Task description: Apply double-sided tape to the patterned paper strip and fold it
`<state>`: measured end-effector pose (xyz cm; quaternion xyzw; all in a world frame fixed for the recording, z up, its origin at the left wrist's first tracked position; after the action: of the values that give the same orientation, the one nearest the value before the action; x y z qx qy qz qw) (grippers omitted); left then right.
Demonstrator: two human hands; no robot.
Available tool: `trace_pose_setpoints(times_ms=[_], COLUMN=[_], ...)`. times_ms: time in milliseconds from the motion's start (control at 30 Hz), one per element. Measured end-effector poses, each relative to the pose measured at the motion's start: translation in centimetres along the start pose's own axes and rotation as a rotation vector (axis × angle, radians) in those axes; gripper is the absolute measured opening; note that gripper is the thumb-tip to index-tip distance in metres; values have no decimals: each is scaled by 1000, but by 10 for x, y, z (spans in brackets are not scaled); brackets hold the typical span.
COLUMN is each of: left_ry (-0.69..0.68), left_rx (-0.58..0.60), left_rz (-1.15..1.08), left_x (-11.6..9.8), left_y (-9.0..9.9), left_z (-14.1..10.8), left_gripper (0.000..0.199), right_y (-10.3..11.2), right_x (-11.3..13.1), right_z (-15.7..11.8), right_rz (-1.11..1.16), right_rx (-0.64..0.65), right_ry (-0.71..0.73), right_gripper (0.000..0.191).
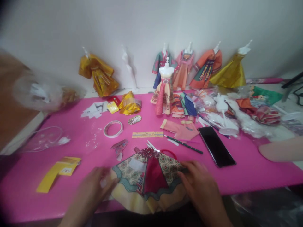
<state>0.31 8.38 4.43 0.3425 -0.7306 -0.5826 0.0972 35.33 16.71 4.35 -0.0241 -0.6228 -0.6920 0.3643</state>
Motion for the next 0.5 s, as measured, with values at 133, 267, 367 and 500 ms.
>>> trace_pose_setpoints(times_ms=[133, 267, 367, 500], left_ry=[-23, -92, -134, -164], left_rx=[30, 113, 225, 419], left_rz=[-33, -115, -244, -443], left_x=[-3, -8, -16, -30], left_y=[-9, -15, -16, -18], left_z=[1, 1, -5, -18], left_gripper=[28, 21, 28, 38], right_y=[-3, -11, -11, -2], right_x=[-20, -21, -16, 4], right_z=[-2, 2, 7, 11], right_rz=[-85, -99, -86, 56], right_rx=[63, 93, 113, 120], right_ry=[-45, -76, -76, -64], right_gripper=[27, 19, 21, 25])
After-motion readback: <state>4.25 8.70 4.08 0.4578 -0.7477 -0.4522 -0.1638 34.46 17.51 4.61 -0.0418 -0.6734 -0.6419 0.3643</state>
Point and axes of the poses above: each hand's wrist, its own z-axis towards the middle knuckle, its own y-axis out of the back of the hand, x = y × z, the point moved 3 cm from there along z, towards the middle knuckle, and after that the axes turned 12 degrees about y, right-handed, at the moved point
